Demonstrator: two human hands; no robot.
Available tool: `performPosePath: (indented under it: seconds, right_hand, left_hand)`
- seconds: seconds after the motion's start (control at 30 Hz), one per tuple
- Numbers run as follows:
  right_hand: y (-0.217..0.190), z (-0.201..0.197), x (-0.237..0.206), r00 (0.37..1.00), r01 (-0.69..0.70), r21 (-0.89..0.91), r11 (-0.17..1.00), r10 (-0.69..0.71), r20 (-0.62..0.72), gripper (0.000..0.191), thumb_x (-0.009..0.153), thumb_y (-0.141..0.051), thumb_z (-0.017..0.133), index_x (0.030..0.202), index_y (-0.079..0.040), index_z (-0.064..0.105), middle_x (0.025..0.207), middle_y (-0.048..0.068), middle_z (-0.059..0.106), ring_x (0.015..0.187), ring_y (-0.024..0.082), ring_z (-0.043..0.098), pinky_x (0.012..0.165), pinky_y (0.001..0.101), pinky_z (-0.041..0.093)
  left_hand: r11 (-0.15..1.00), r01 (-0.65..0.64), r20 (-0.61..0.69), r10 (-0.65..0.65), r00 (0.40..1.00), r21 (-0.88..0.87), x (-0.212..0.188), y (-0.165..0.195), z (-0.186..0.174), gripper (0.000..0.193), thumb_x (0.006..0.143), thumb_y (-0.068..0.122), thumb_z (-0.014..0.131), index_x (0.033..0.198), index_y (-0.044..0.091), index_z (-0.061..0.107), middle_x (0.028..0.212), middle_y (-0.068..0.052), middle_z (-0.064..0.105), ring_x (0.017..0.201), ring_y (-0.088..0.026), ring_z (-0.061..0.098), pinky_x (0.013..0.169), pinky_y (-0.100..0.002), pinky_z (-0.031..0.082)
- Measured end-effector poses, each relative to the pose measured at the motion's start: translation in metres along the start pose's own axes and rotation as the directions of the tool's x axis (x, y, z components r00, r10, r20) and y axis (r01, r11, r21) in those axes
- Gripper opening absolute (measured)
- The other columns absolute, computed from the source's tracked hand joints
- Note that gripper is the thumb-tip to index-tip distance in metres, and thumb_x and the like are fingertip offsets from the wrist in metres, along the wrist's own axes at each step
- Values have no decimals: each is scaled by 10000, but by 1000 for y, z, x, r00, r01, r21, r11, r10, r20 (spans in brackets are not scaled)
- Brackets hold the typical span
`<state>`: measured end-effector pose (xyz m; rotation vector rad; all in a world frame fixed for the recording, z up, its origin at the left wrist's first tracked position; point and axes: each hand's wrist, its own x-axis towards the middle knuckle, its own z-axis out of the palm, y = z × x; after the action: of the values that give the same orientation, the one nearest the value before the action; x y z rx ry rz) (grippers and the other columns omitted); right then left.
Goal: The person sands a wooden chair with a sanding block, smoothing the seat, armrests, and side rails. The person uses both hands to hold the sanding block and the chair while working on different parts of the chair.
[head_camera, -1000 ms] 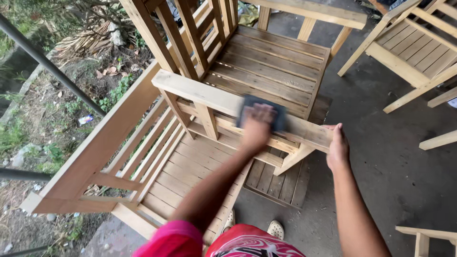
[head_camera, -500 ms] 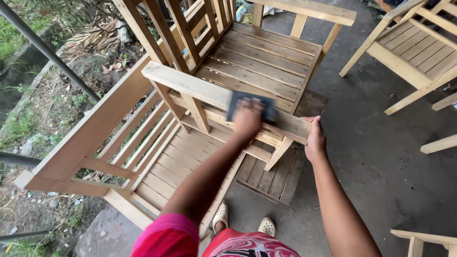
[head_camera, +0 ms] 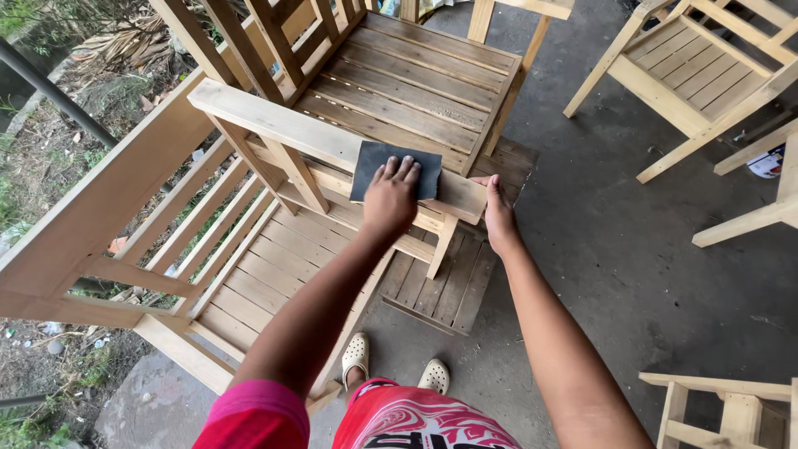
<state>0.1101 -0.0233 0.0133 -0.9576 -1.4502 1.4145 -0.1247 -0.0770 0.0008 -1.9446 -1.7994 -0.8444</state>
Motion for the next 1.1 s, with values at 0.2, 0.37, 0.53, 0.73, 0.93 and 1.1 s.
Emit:
performPosePath:
  seconds: [0.2,0.37,0.53,0.73,0.93,1.1]
  right_hand:
    - [-5,-16,-11,975,-183,217,959,150,162,707,996,-682,311,1342,-113,549,1311,45,604,1232,171,565,1052,396,457]
    - [8,-18,-15,971,-187,432,882,100,216,774,985,-738,269,1390,-132,530,1344,22,577,1252,163,515,1072,406,408]
    - [11,-20,-13,962,-239,466,852,144,230,728,1045,-727,285,1401,-124,486,1350,15,549,1267,174,488,1108,468,374]
    - [5,-24,-19,949,-261,316,912,181,259,754,986,-704,293,1480,-161,469,1447,2,535,1399,173,441,1155,509,344]
    - [8,-25,-24,934,-260,414,872,118,336,793,997,-709,265,1533,-145,421,1542,18,492,1462,198,417,1207,521,297]
    - [9,-32,-20,936,-273,333,903,169,308,857,965,-750,238,1554,-142,374,1534,51,451,1444,218,401,1175,541,310]
  left_hand:
    - [993,118,62,-118,991,-5,9,-86,-37,431,854,89,627,1282,108,670,1414,-97,604,1286,-358,589,1062,-487,452]
    - [909,415,197,-413,889,34,13,-6,-31,538,886,107,655,1420,88,593,1331,-201,565,1187,-360,555,1028,-500,420]
    - [989,-3,96,18,995,-147,-1,96,-35,555,773,229,648,1322,154,625,1422,-103,589,1296,-304,541,1027,-480,419]
    - [928,325,328,-369,870,183,33,-32,-73,529,954,392,569,1434,176,522,1513,-67,478,1346,-249,434,1021,-474,352]
    - [996,61,313,-39,949,-61,9,90,-16,611,891,247,570,1463,44,502,1602,-110,402,1501,-314,328,1223,-531,202]
    - [985,90,402,-23,915,-149,6,68,-16,507,969,173,444,1463,225,548,1588,-14,479,1463,-177,421,1242,-493,235]
